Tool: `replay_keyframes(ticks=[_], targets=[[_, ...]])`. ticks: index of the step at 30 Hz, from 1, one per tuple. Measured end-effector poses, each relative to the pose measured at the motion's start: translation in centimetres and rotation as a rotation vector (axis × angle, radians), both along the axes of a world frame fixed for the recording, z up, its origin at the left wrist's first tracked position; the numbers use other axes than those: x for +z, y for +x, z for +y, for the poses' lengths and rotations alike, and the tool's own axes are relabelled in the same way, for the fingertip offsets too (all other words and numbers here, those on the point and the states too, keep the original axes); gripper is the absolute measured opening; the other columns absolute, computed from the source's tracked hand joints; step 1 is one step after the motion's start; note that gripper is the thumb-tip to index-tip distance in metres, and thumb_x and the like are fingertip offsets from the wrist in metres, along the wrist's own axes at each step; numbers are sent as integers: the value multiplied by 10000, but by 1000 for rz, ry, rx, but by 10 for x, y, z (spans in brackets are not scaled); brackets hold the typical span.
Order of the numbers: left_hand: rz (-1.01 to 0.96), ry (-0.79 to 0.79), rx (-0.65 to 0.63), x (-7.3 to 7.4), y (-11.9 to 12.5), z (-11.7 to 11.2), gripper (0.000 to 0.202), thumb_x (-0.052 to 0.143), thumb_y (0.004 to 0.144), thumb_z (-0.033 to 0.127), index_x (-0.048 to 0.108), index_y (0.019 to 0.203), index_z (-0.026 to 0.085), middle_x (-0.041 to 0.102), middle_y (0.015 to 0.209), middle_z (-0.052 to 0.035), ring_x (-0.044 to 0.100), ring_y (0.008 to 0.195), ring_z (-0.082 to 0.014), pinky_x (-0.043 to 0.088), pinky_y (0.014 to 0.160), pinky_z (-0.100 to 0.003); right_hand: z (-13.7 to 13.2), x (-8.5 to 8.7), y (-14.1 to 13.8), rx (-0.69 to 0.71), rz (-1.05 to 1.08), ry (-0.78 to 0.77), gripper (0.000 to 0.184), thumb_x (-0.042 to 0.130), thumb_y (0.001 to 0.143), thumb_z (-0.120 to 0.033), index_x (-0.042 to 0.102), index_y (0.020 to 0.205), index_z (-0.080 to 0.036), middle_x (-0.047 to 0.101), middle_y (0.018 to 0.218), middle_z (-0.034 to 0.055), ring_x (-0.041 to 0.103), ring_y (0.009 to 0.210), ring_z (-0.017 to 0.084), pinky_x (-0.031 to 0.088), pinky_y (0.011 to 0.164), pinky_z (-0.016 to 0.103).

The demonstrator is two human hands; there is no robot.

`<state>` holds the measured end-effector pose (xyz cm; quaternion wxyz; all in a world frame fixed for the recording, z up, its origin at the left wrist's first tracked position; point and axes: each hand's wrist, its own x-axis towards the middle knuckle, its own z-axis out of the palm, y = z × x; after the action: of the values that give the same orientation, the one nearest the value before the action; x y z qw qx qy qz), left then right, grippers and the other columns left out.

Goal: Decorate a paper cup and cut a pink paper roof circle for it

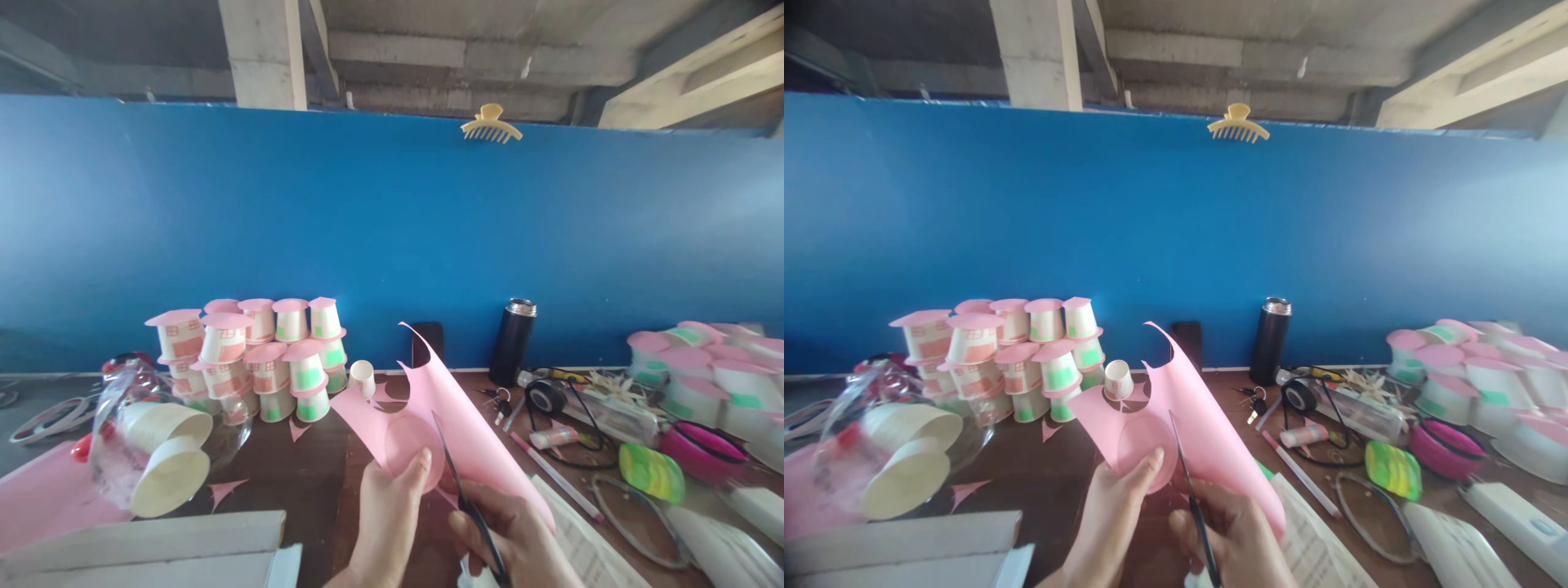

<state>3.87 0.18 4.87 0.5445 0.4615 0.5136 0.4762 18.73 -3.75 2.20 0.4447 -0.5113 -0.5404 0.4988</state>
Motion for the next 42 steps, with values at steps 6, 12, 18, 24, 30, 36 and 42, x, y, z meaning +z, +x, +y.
replay_keyframes(ticks=[6, 12, 18, 24, 30, 36, 42], targets=[[41, 44, 0, 1, 2, -1, 296, 630, 771, 386, 702, 699, 108, 745, 713, -106, 682, 738, -268, 506, 635, -294, 4, -6, 6, 20, -41, 9, 544, 730, 670, -586, 742, 975, -135, 537, 527, -15, 451, 439, 82, 295, 387, 189], [36, 50, 13, 0, 2, -1, 305, 637, 769, 395, 709, 721, 102, 746, 724, -104, 681, 738, -265, 509, 639, -295, 6, -9, 7, 34, -19, 20, 527, 726, 681, -580, 744, 955, -130, 493, 497, -39, 413, 414, 60, 255, 380, 178], [-81, 8, -36, 0, 0, -2, 359, 655, 770, 405, 735, 866, 68, 749, 742, -112, 692, 786, -283, 521, 676, -315, 3, -4, 9, 4, -67, -2, 600, 668, 691, -648, 725, 940, -106, 477, 471, -42, 393, 401, 63, 279, 387, 190], [-148, -24, -60, 3, 1, -3, 393, 686, 752, 407, 736, 915, 52, 752, 757, -127, 696, 796, -299, 530, 669, -327, 2, -2, 12, 23, -93, 6, 539, 655, 714, -633, 711, 819, -107, 456, 472, -41, 380, 403, 64, 299, 397, 203], [-148, -19, -52, 4, 1, -2, 402, 693, 744, 417, 738, 903, 50, 749, 733, -119, 695, 780, -294, 530, 656, -320, 1, -4, 14, 19, -121, 22, 547, 635, 734, -634, 713, 805, -98, 457, 459, -38, 381, 393, 64, 302, 390, 203], [-144, -21, -55, 4, 1, -4, 422, 702, 734, 442, 736, 893, 52, 748, 737, -122, 693, 823, -305, 529, 676, -321, 2, -5, 15, 24, -112, 19, 530, 640, 735, -628, 695, 766, -101, 463, 460, -39, 389, 391, 55, 299, 388, 189], [-196, -12, -55, 1, 2, -3, 405, 716, 718, 445, 731, 857, 65, 747, 744, -122, 692, 822, -298, 529, 703, -323, 1, -5, 14, -3, -91, 18, 669, 638, 693, -681, 713, 1018, -101, 457, 450, -47, 378, 366, 64, 269, 370, 198]])
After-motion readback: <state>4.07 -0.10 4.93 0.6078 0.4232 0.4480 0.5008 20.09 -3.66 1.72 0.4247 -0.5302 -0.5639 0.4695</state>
